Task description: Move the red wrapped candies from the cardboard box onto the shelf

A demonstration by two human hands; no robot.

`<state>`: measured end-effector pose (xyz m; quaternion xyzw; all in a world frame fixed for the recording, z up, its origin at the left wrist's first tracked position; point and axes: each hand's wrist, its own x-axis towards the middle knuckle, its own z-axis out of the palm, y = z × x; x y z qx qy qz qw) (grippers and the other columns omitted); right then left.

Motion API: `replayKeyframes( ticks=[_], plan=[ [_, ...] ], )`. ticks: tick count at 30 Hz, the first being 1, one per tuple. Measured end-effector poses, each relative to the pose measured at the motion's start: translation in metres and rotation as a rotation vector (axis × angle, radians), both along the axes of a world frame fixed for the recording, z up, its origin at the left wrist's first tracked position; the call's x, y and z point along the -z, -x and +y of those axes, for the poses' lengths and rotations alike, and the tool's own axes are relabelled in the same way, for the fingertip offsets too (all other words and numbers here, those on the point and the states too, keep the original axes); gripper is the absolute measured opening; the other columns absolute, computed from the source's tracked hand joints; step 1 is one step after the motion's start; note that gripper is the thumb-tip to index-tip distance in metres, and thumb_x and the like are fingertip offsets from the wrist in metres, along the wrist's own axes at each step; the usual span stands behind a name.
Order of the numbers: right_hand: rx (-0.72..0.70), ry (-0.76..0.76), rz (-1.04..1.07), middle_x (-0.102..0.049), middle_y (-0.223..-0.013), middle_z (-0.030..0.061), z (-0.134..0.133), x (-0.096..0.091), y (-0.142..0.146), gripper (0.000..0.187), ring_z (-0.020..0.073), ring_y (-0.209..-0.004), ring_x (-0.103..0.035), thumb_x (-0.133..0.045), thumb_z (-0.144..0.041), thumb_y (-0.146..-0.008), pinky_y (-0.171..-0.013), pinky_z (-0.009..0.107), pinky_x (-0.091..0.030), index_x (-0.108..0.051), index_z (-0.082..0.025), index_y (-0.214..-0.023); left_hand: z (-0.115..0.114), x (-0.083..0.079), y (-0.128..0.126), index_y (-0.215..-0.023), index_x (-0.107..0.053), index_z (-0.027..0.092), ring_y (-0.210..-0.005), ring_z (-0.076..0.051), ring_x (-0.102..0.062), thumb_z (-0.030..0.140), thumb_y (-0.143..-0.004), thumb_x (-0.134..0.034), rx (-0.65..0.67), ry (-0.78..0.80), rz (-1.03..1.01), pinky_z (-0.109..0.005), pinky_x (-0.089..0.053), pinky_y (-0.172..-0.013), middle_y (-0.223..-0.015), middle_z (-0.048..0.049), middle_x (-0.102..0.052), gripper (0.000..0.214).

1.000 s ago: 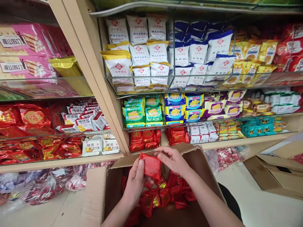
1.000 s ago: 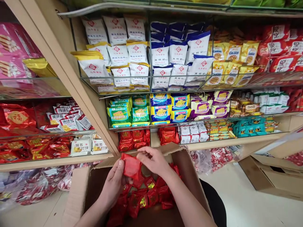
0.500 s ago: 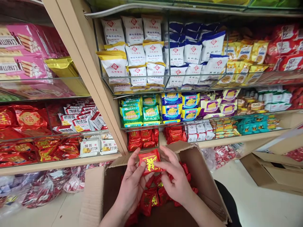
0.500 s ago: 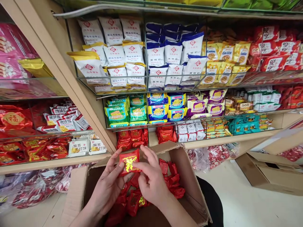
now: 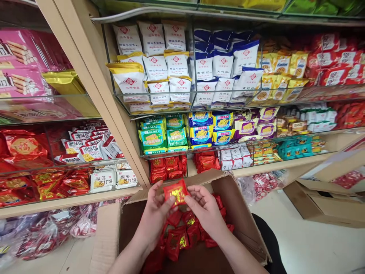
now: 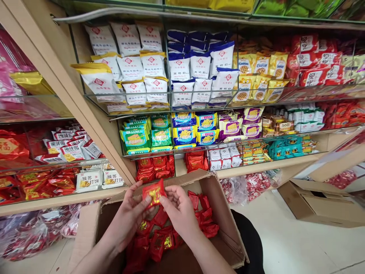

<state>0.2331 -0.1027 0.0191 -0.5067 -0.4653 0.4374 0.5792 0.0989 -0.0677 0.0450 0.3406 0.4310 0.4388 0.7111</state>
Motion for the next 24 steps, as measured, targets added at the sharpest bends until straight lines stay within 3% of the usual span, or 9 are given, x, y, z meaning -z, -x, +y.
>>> replayKeyframes(
  ticks=[4,6,11,18,21,24],
  plan=[
    [0.172,-0.203,-0.445,-0.060,-0.086,0.0050,0.019,-0.003,-0.017,0.009,0.0164,-0.080,-0.055,-0.048,-0.025,-0.077,-0.071,0.030,-0.044,-0.056,-0.019,-0.079,0.044,-0.003,-0.013,-0.085,-0.048,0.015,-0.077,-0.012,-0.061,0.002,-0.073,-0.049,-0.133,0.253,-0.155,-0.022,-0.050,-0.068,-0.083,-0.0048,-0.061,0.017],
    [0.197,-0.260,-0.636,-0.060,-0.088,0.0044,0.034,-0.002,-0.027,0.008,0.0172,-0.086,-0.052,-0.049,-0.019,-0.075,-0.076,0.031,-0.041,-0.056,-0.020,-0.077,0.071,0.002,-0.023,-0.078,-0.049,0.012,-0.076,-0.013,-0.061,0.002,-0.075,-0.044,-0.162,0.368,-0.173,-0.021,-0.051,-0.063,-0.082,-0.0079,-0.060,0.011],
    [0.139,-0.164,-0.890,-0.060,-0.077,0.0024,0.056,0.007,-0.038,0.007,0.0164,-0.076,-0.053,-0.050,-0.017,-0.074,-0.067,0.027,-0.041,-0.056,-0.020,-0.075,0.121,0.025,-0.049,-0.079,-0.047,0.013,-0.068,-0.013,-0.060,0.004,-0.076,-0.037,-0.152,0.473,-0.125,-0.021,-0.050,-0.050,-0.077,-0.0088,-0.059,0.013],
    [0.127,-0.210,-1.024,-0.060,-0.077,0.0008,0.050,0.016,-0.038,0.009,0.0148,-0.076,-0.051,-0.046,-0.018,-0.078,-0.069,0.025,-0.038,-0.054,-0.020,-0.074,0.137,0.038,-0.066,-0.072,-0.044,0.014,-0.068,-0.012,-0.060,0.004,-0.074,-0.035,-0.048,0.408,-0.033,-0.021,-0.050,-0.054,-0.072,-0.0076,-0.058,0.013],
    [0.144,-0.218,-1.046,-0.060,-0.076,0.0012,0.051,0.018,-0.038,0.011,0.0149,-0.075,-0.050,-0.045,-0.018,-0.079,-0.069,0.025,-0.037,-0.054,-0.021,-0.075,0.136,0.040,-0.069,-0.070,-0.046,0.013,-0.066,-0.012,-0.061,0.006,-0.077,-0.036,0.057,0.345,0.103,-0.021,-0.049,-0.054,-0.072,-0.0102,-0.060,0.014],
    [0.172,-0.219,-1.064,-0.059,-0.075,0.0016,0.052,0.019,-0.036,0.012,0.0153,-0.075,-0.050,-0.043,-0.019,-0.079,-0.068,0.026,-0.037,-0.054,-0.021,-0.075,0.135,0.045,-0.073,-0.071,-0.047,0.013,-0.059,-0.012,-0.060,0.018,-0.078,-0.046,0.145,0.236,0.304,-0.020,-0.046,-0.048,-0.068,-0.0088,-0.061,0.008]
  ],
)
